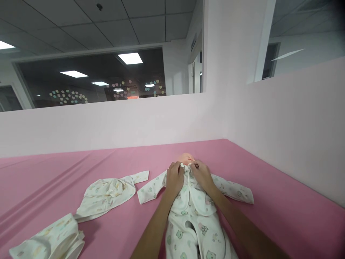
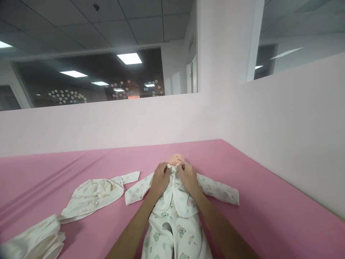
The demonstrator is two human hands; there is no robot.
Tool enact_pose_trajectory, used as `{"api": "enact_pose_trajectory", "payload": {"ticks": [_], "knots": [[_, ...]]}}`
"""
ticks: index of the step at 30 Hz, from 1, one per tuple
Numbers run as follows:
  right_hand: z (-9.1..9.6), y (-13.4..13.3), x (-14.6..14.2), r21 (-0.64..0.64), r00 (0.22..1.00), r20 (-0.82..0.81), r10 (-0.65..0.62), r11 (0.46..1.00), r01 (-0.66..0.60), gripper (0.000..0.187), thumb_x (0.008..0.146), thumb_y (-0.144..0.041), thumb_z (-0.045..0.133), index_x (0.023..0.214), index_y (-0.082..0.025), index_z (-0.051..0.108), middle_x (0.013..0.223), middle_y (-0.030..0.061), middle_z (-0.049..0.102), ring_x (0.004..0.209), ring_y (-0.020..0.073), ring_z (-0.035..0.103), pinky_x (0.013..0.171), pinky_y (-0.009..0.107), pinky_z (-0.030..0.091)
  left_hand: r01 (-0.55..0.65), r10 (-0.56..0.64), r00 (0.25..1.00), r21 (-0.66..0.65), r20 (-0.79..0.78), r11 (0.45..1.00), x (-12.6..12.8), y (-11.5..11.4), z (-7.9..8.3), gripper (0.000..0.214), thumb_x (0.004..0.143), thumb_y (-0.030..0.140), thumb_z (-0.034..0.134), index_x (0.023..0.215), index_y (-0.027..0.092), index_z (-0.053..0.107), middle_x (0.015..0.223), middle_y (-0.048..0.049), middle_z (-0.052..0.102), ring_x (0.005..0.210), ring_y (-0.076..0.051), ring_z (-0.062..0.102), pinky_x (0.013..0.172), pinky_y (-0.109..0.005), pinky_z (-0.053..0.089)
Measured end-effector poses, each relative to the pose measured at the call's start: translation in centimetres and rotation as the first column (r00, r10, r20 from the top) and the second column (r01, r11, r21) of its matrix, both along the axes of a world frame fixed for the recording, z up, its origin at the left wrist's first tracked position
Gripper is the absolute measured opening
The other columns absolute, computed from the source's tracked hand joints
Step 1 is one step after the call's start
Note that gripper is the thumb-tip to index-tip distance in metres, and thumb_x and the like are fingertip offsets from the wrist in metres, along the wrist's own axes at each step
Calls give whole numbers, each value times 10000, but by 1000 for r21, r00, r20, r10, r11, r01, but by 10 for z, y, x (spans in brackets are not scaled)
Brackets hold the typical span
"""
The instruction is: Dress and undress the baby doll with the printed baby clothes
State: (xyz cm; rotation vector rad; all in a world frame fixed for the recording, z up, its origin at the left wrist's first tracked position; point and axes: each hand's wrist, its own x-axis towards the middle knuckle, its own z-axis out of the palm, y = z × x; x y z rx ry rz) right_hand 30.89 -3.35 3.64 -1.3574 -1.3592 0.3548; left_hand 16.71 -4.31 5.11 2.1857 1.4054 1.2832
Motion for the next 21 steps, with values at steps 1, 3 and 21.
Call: {"api": "enact_pose_trajectory", "payload": {"ticks": [1, 3, 21], "knots": [[2, -2, 1, 15, 999, -14, -52, 999, 52, 200, 804, -341, 424, 699, -203, 522, 634, 1, 579, 605, 173, 509, 579, 274, 344, -14, 15, 1000, -21, 27, 1000, 0, 0, 0, 167, 893, 247, 397, 768, 207, 501, 809, -15, 546, 814, -168, 505, 722, -270, 379], [6, -8, 2, 51, 987, -46, -153, 986, 156, 224, 842, -362, 386, 773, -197, 521, 711, 33, 603, 668, 192, 526, 614, 288, 349, -40, 43, 997, -52, 58, 998, 0, 1, -1, 181, 884, 265, 403, 721, 204, 454, 768, -5, 530, 761, -158, 495, 682, -262, 369], [25, -49, -19, -95, 702, 700, -130, 957, 273, 163, 866, -204, 430, 817, -178, 584, 892, 68, 678, 830, 213, 611, 640, 303, 289, 9, -4, 1000, -153, 30, 988, -3, -8, 5, 92, 774, 231, 503, 691, 194, 486, 792, 13, 569, 819, -165, 503, 771, -305, 350]]}}
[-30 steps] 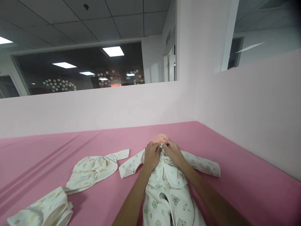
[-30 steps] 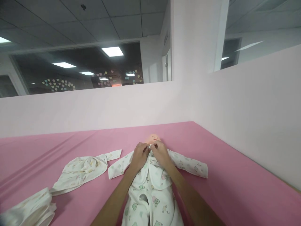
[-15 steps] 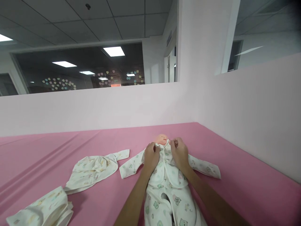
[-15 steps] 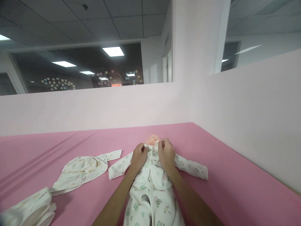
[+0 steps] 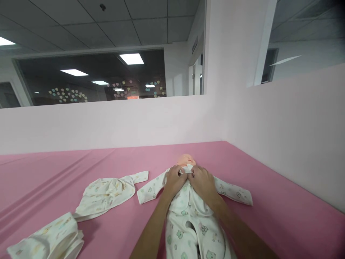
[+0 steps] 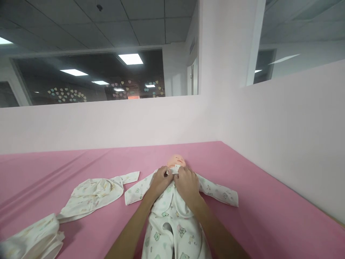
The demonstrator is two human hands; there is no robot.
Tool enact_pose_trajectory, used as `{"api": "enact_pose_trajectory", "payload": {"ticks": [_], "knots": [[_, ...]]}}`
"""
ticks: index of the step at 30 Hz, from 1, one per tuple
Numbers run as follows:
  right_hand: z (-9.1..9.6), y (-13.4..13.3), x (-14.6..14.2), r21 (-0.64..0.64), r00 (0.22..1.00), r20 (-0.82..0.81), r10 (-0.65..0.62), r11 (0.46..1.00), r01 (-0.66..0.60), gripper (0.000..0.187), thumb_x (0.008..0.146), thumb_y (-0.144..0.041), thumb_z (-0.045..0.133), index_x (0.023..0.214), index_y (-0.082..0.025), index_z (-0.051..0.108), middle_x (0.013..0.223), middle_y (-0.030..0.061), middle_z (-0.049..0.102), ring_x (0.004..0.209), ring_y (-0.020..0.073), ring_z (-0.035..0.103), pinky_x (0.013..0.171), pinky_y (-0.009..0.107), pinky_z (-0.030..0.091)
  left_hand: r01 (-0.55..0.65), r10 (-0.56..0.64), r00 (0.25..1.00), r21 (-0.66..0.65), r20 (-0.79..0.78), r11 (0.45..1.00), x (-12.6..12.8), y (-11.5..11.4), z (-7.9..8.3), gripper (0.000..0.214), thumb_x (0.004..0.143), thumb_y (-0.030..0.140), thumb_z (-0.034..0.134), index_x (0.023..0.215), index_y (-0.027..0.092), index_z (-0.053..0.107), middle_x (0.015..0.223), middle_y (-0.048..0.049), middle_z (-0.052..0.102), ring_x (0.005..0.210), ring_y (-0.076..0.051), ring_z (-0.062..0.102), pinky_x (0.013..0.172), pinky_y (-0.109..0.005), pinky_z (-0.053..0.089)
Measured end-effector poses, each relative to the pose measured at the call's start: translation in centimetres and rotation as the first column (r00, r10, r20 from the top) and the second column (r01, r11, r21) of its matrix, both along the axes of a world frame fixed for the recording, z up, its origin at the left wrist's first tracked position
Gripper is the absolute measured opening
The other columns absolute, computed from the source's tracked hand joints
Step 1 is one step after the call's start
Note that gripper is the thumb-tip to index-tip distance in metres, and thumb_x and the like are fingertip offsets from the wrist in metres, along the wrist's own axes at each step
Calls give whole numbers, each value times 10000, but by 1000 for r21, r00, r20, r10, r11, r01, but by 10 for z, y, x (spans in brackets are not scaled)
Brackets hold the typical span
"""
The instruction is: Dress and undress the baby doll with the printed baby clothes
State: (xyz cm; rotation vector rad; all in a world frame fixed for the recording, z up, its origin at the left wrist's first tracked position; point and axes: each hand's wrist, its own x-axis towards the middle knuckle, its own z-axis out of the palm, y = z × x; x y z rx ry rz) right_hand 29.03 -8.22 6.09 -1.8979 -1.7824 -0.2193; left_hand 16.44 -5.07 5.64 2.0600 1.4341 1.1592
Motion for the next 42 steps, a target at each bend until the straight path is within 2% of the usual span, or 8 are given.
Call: {"api": "enact_pose_trajectory", "payload": {"ticks": [7, 11, 19, 22, 27, 33, 37, 42], "knots": [[-4, 2, 9, -108, 999, 40, 4, 994, 0, 199, 880, -217, 412, 864, -157, 601, 916, 105, 673, 853, 237, 618, 628, 299, 293, -27, 73, 970, 197, -232, 980, 4, -2, -9, 98, 752, 260, 604, 826, 206, 569, 965, -26, 545, 979, -216, 480, 892, -392, 323], [-6, 5, 12, -25, 999, -28, 33, 999, -34, 181, 867, -218, 408, 794, -174, 568, 856, 88, 666, 796, 217, 596, 624, 292, 288, 39, 38, 964, 282, -261, 959, 3, -2, -11, 181, 816, 315, 598, 992, 293, 635, 1047, -24, 522, 1033, -222, 465, 906, -398, 322], [-13, 15, 27, 68, 877, -340, 339, 939, -337, 223, 887, -266, 373, 689, -207, 456, 659, -17, 555, 625, 141, 491, 587, 244, 310, 62, 19, 959, 273, -284, 960, 1, -3, -9, 201, 887, 193, 468, 973, 264, 635, 1022, -22, 557, 991, -200, 495, 859, -358, 360], [-17, 18, 31, 91, 860, -308, 406, 913, -398, 209, 879, -262, 390, 685, -209, 443, 662, -18, 537, 634, 147, 477, 598, 250, 320, 61, 45, 950, 326, -308, 943, 2, -2, -11, 226, 902, 177, 441, 1003, 257, 627, 1023, -29, 560, 972, -195, 500, 841, -350, 362], [-20, 19, 30, 188, 842, -179, 509, 858, -479, 173, 898, -212, 356, 796, -205, 496, 840, 23, 604, 801, 174, 529, 720, 279, 361, 33, 104, 940, 388, -326, 921, 2, 0, -15, 250, 913, 154, 434, 1024, 275, 622, 1009, -18, 572, 941, -190, 504, 799, -340, 354], [-23, 21, 30, 211, 885, -174, 432, 894, -395, 179, 892, -232, 386, 818, -205, 547, 835, 36, 639, 796, 185, 552, 711, 283, 360, 87, 116, 911, 460, -395, 884, 1, -6, -8, 195, 922, 167, 437, 969, 244, 610, 1005, -18, 585, 955, -194, 500, 808, -352, 341], [-19, 20, 30, 201, 891, -264, 370, 924, -324, 193, 887, -295, 415, 816, -203, 570, 810, 31, 655, 764, 183, 567, 693, 277, 360, 114, 137, 886, 493, -444, 862, 2, -11, -4, 205, 927, 171, 425, 980, 247, 607, 1012, -34, 584, 952, -204, 503, 817, -367, 331], [-10, 11, 28, 177, 864, -471, 177, 979, -104, 210, 872, -350, 398, 803, -206, 534, 702, 11, 618, 654, 172, 546, 622, 269, 352, -41, 183, 926, 393, -331, 918, 4, -9, -6, 203, 923, 181, 414, 904, 227, 611, 965, -40, 591, 920, -192, 524, 806, -347, 348]]}}
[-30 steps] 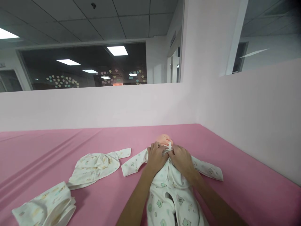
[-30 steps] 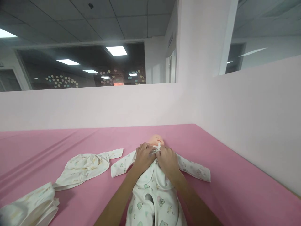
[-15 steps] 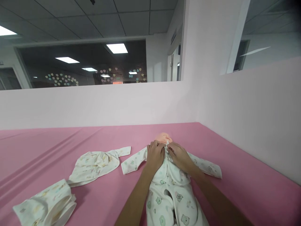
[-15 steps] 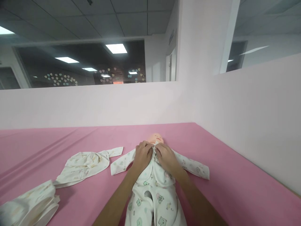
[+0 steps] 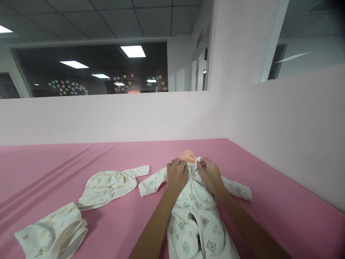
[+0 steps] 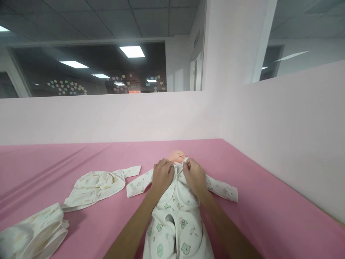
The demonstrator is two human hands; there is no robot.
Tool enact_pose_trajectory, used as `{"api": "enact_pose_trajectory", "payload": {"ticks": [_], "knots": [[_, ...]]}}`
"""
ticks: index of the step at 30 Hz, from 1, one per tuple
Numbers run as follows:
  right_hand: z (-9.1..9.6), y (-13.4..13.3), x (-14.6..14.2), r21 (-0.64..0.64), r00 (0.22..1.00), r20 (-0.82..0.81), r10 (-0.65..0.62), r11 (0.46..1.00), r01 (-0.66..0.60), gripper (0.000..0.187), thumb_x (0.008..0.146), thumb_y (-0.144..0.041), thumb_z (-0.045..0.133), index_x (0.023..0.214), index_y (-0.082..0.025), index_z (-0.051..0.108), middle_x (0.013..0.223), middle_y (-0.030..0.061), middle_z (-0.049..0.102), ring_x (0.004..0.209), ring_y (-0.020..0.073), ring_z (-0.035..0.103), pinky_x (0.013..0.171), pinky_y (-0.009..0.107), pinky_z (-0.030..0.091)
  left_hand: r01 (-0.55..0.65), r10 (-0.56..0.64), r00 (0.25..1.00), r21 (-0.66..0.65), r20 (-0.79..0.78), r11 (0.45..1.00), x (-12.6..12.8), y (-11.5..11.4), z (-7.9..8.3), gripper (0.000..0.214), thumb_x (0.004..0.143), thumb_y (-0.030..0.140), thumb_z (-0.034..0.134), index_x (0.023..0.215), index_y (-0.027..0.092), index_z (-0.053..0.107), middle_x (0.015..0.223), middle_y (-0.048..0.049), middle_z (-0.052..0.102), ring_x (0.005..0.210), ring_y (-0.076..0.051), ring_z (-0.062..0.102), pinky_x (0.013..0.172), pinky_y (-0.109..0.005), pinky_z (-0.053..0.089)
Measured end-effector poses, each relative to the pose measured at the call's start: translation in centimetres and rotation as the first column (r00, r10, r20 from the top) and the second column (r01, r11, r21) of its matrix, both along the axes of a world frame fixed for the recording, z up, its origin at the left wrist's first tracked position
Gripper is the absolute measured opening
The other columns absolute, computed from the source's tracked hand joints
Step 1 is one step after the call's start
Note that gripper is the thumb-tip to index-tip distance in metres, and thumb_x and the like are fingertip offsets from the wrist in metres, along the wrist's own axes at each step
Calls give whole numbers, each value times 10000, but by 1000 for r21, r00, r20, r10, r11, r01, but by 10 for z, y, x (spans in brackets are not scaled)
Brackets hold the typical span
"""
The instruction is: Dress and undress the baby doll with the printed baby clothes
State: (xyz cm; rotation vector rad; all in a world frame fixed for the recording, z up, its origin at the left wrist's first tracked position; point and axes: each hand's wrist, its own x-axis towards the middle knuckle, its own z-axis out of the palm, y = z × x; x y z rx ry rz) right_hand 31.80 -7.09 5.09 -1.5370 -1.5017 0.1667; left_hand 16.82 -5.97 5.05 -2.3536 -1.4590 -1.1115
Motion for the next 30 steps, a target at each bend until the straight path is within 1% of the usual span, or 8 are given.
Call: {"api": "enact_pose_trajectory", "payload": {"ticks": [3, 6, 10, 15, 20, 23, 27, 30], "knots": [[4, -13, -8, -35, 999, -41, -23, 999, 22, 208, 851, -372, 425, 948, -205, 504, 750, 1, 605, 673, 173, 550, 607, 264, 345, -52, 57, 996, -64, 70, 997, 0, 4, -4, 139, 895, 189, 458, 854, 211, 588, 931, -33, 593, 908, -191, 532, 798, -333, 365], [9, -31, -20, -124, 990, 136, 44, 992, -27, 198, 826, -353, 470, 961, -208, 476, 839, 12, 590, 731, 178, 550, 614, 263, 325, -35, 41, 998, -105, 56, 994, -1, 6, -6, 117, 880, 192, 484, 799, 202, 568, 900, -27, 595, 881, -186, 536, 776, -316, 377], [18, -49, -35, -221, 915, 391, 97, 975, -9, 90, 798, -229, 467, 877, -189, 486, 881, 45, 585, 750, 182, 545, 598, 269, 291, -13, 18, 999, -120, 41, 993, -8, 2, -5, 158, 897, 184, 456, 782, 204, 562, 872, -19, 598, 866, -180, 536, 767, -307, 379], [30, -50, -39, -260, 788, 603, 125, 964, 46, 75, 800, -151, 465, 832, -166, 531, 832, 76, 610, 740, 195, 582, 573, 275, 281, 48, -47, 999, -70, 25, 996, -21, -19, 0, 153, 915, 190, 429, 920, 223, 578, 992, -21, 605, 950, -194, 525, 819, -341, 376], [35, -41, -28, -317, 701, 682, 208, 948, 28, 69, 804, -124, 511, 772, -158, 562, 764, 80, 617, 725, 191, 605, 582, 266, 299, 108, -110, 994, -49, -31, 993, -25, -36, 3, 139, 902, 178, 438, 896, 212, 573, 1016, -30, 602, 962, -201, 518, 828, -354, 380], [34, -38, -23, -307, 685, 695, 220, 952, 6, 95, 808, -99, 505, 769, -161, 566, 768, 76, 616, 710, 181, 600, 578, 268, 290, 144, -145, 989, -55, -21, 988, -24, -39, 4, 136, 899, 202, 451, 915, 215, 586, 1038, -37, 599, 974, -204, 521, 851, -363, 383], [31, -38, -21, -207, 665, 722, 190, 977, -54, 111, 828, -107, 481, 833, -173, 570, 846, 78, 630, 735, 187, 591, 568, 284, 263, 220, -222, 975, -81, -17, 972, -22, -40, 4, 176, 885, 197, 451, 959, 227, 607, 1057, -41, 598, 994, -208, 525, 881, -366, 381], [27, -38, -20, -146, 661, 735, 150, 987, -62, 130, 837, -121, 460, 770, -182, 553, 789, 68, 623, 695, 185, 567, 555, 301, 232, 236, -238, 971, -125, -6, 964, -22, -43, 5, 202, 860, 171, 458, 963, 233, 620, 1048, -30, 604, 984, -201, 528, 879, -360, 384]]}}
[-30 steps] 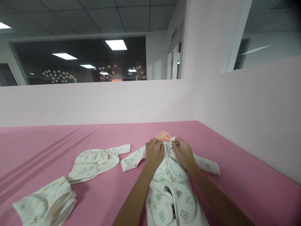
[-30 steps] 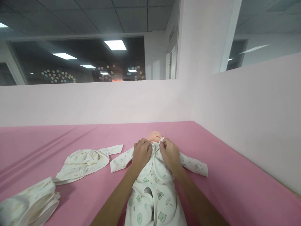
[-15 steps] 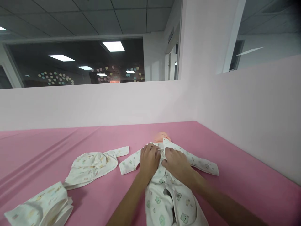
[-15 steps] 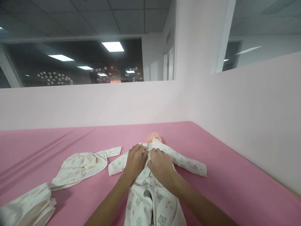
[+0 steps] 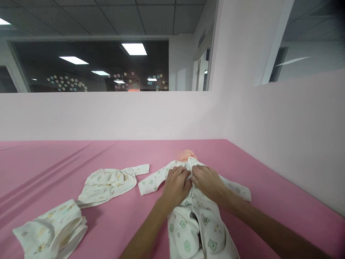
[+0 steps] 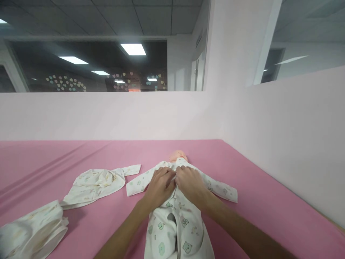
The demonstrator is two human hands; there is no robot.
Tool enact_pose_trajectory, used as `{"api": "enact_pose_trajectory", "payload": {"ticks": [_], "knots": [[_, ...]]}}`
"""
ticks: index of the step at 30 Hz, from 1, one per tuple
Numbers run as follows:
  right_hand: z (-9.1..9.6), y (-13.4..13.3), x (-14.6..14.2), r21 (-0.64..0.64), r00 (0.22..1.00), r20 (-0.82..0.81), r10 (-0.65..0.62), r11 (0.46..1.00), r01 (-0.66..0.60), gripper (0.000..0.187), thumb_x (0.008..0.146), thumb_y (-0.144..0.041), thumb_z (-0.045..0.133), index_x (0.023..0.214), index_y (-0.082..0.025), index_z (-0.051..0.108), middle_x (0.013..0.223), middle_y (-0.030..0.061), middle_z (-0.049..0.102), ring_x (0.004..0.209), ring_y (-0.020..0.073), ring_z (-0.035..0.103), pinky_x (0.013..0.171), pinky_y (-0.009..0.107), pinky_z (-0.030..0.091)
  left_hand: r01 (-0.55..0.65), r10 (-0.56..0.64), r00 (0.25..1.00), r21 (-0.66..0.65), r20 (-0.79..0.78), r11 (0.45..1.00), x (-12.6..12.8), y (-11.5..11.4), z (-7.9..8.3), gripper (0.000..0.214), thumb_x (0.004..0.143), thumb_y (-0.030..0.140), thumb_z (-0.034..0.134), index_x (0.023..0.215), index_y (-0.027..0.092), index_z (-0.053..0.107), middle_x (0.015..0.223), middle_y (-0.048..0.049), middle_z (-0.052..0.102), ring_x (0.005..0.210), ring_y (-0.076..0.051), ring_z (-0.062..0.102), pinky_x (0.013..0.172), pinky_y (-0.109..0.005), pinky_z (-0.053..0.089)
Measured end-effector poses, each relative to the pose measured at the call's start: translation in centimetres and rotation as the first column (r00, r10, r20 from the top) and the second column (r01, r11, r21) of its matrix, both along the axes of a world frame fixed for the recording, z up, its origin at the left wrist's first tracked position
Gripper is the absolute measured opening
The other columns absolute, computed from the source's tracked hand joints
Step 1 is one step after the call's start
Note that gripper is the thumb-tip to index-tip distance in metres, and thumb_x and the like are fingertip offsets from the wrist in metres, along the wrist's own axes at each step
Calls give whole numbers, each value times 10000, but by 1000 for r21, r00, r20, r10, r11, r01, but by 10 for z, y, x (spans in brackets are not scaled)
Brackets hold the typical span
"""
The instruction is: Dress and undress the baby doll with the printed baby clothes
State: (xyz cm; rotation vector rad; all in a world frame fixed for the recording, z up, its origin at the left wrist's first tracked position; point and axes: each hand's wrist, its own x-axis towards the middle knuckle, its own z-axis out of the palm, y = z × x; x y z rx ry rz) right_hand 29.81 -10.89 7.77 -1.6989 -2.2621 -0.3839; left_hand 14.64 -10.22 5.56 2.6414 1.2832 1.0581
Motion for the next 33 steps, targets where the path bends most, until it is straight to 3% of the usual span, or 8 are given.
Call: {"api": "enact_pose_trajectory", "payload": {"ticks": [4, 9, 12, 18, 23, 26, 29, 33], "knots": [[-4, 2, 2, 19, 995, -102, -24, 999, 26, 147, 830, -151, 439, 706, -186, 511, 701, 38, 599, 603, 152, 486, 545, 299, 204, -1, 3, 999, -41, 44, 999, 1, -2, 1, 181, 827, 196, 518, 959, 245, 632, 1038, -9, 608, 988, -196, 523, 896, -357, 382], [-2, 3, 5, -110, 926, -374, -58, 994, 18, 113, 755, -173, 455, 646, -200, 472, 593, -23, 520, 565, 120, 396, 544, 254, 237, -30, 30, 999, -17, 27, 999, 3, 0, -1, 136, 843, 187, 490, 815, 222, 618, 976, -29, 607, 937, -196, 526, 857, -351, 396], [1, 1, 11, -216, 877, -478, -54, 975, -58, 101, 699, -185, 466, 607, -202, 427, 557, -43, 445, 542, 108, 356, 513, 240, 237, -20, 20, 1000, 45, 13, 999, 3, 1, -5, 145, 833, 156, 491, 807, 216, 620, 944, -29, 614, 910, -193, 521, 831, -342, 391], [-2, -2, 22, -405, 757, -650, -65, 873, -273, 138, 656, -221, 461, 591, -213, 340, 543, -73, 292, 504, 84, 243, 448, 223, 190, 61, -65, 996, 73, 61, 995, 2, 0, -7, 183, 855, 145, 467, 851, 225, 631, 924, -9, 629, 905, -177, 513, 819, -322, 379], [-6, -1, 24, -307, 770, -635, -67, 936, -172, 109, 688, -244, 452, 622, -211, 372, 564, -66, 321, 525, 91, 267, 468, 222, 212, 56, -49, 978, -29, 204, 998, 2, -3, 0, 151, 856, 168, 457, 808, 217, 592, 897, 2, 630, 889, -161, 522, 841, -303, 389], [-4, 3, 40, -260, 732, -664, -151, 965, -37, 136, 704, -272, 461, 623, -211, 370, 586, -55, 349, 536, 95, 293, 467, 224, 221, -21, 55, 942, -104, 332, 994, -8, 3, 6, 129, 869, 217, 440, 807, 213, 553, 883, 4, 621, 869, -155, 535, 810, -286, 404], [-5, 6, 72, -262, 626, -746, -227, 964, 38, 161, 727, -321, 475, 638, -213, 395, 618, -38, 398, 545, 103, 336, 465, 229, 249, -203, 267, 885, -200, 381, 959, -34, 19, 8, 155, 880, 254, 397, 799, 210, 521, 849, 0, 617, 793, -149, 549, 710, -264, 407], [-22, 8, 129, -335, 429, -832, -351, 935, 115, 183, 722, -338, 502, 622, -218, 405, 596, -19, 421, 519, 115, 366, 453, 252, 276, -587, 645, 741, -286, 186, 757, -87, 46, -1, 220, 887, 275, 327, 733, 213, 472, 803, -19, 622, 732, -172, 559, 608, -272, 353]]}}
